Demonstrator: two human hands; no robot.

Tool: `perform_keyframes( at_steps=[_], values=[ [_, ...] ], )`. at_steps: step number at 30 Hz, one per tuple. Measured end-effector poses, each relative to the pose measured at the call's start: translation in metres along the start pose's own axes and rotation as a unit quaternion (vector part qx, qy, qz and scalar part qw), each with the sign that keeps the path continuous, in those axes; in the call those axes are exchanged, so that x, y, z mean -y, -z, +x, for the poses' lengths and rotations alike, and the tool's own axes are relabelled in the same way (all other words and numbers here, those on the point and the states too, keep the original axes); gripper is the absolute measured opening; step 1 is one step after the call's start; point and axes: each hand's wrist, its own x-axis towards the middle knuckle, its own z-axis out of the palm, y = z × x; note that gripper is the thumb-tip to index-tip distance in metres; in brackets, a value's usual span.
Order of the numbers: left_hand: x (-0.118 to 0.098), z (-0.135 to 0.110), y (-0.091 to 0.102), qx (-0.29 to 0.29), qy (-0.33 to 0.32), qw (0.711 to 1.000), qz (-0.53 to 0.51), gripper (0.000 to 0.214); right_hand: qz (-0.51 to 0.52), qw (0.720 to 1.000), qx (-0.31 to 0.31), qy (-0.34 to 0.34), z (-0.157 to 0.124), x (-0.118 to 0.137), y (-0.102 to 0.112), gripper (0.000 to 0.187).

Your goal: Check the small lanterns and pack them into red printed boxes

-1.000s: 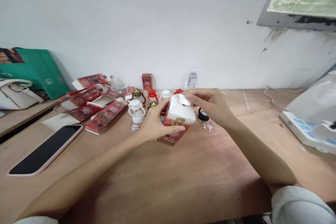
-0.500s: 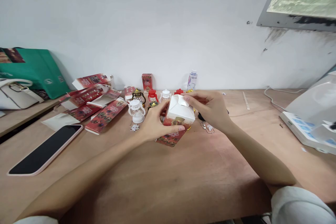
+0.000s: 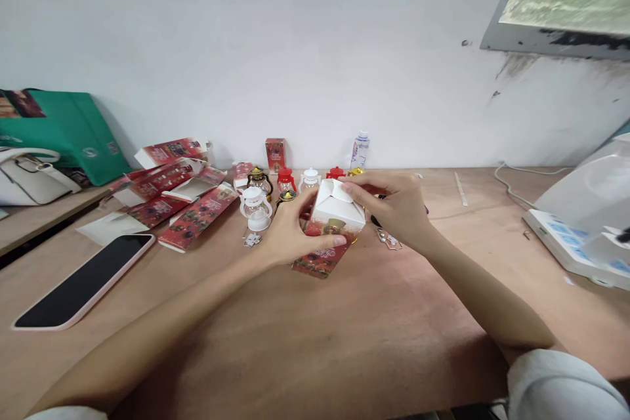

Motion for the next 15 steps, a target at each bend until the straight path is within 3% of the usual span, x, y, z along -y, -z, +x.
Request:
perform_keyframes(
  at_steps=[4, 10, 15],
  values=[
    [0.0, 0.0, 0.0, 0.007, 0.002, 1.0, -0.011, 0.073, -0.014, 1.0, -0.007, 0.014, 0.001, 0.001, 0.001, 0.014],
    [0.0, 0.005, 0.008, 0.022, 0.008, 1.0, -0.01, 0.069, 0.124, 0.981, 0.101, -0.106, 0.006, 0.004, 0.009, 0.02],
    [-0.002, 0.009, 0.012, 0.005, 0.017, 0.999, 0.043, 0.077, 0.183, 0.965, 0.094, -0.162, 0.008, 0.002, 0.006, 0.022]
  ],
)
